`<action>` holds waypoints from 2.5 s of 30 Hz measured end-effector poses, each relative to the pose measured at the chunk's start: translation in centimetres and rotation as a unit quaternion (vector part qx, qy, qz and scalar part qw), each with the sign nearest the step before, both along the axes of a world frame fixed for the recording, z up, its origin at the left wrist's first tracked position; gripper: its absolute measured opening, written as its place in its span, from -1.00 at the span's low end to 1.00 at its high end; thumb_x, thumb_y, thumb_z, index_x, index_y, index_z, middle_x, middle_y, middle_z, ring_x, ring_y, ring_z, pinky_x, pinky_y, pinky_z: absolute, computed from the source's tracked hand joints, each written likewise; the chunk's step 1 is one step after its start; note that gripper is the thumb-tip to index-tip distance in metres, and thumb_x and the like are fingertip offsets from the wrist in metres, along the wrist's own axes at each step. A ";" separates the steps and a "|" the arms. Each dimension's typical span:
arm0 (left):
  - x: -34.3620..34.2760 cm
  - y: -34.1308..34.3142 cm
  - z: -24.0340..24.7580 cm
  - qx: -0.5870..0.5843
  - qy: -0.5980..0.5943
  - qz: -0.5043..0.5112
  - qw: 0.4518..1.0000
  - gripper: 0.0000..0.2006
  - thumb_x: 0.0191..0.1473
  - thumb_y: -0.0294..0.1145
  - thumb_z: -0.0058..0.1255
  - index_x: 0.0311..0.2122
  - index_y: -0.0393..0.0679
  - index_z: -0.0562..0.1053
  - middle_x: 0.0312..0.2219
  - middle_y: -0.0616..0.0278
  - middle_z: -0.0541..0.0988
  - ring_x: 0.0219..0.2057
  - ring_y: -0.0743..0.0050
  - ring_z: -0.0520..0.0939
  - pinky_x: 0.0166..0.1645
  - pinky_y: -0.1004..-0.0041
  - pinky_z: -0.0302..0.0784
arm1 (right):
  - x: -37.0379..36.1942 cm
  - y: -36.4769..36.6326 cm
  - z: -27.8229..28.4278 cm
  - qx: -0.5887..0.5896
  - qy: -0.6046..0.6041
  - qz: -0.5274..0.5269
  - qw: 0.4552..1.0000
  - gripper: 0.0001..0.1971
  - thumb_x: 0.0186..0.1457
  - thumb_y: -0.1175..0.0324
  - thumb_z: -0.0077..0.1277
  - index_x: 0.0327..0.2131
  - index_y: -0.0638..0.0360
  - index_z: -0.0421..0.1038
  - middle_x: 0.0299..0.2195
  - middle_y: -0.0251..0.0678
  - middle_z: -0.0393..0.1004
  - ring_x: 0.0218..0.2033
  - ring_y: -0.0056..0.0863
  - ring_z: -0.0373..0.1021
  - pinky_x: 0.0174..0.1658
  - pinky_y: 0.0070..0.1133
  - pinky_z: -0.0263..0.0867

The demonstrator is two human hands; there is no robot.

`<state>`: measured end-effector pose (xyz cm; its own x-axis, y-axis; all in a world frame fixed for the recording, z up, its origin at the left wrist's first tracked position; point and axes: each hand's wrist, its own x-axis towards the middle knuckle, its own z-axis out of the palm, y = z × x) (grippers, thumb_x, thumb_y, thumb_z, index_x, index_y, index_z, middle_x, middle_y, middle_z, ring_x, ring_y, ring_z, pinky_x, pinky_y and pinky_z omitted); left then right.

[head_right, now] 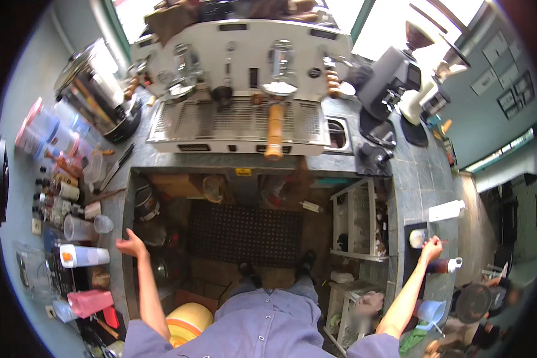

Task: Preparing a drink by mixing milk and other ingredients in a glass.

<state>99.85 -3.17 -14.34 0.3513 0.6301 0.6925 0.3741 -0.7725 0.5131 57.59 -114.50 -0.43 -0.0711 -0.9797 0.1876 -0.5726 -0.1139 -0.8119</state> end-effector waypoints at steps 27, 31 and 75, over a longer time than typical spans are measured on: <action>-29.9 -100.5 10.4 -0.165 0.256 -0.872 0.384 0.01 -0.25 -0.23 0.64 0.37 -0.17 0.39 0.24 0.01 0.57 0.29 -0.09 0.55 0.35 0.03 0.41 | -1.3 3.1 9.7 -0.051 0.118 0.326 0.937 -0.86 0.37 0.50 0.14 -0.26 0.37 0.65 -0.29 -0.04 0.73 -0.27 -0.08 0.69 -0.18 -0.29 0.56; -28.2 -98.1 13.4 -0.147 0.212 -0.861 0.438 0.00 -0.25 -0.25 0.66 0.36 -0.15 0.40 0.24 0.05 0.58 0.28 -0.06 0.56 0.35 0.05 0.42 | 0.9 3.8 11.8 0.006 0.011 0.323 0.946 -0.89 0.34 0.51 0.17 -0.27 0.33 0.64 -0.30 -0.06 0.71 -0.30 -0.02 0.65 -0.26 -0.26 0.52; -38.5 -27.7 23.7 -0.220 -0.002 -0.041 0.975 -0.05 -0.20 -0.26 0.66 0.34 -0.11 0.40 0.17 0.05 0.59 0.21 -0.05 0.58 0.34 0.05 0.45 | 21.5 77.4 21.3 -0.079 -0.002 0.994 0.077 -0.96 0.19 0.60 0.23 -0.33 0.34 0.67 -0.33 -0.11 0.72 -0.42 -0.14 0.65 -0.35 -0.39 0.54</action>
<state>61.35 -30.84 9.33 0.4103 0.8363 0.3638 0.3174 -0.5049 0.8027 79.06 -37.05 20.86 0.1887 0.9587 0.2130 0.7034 0.0194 -0.7105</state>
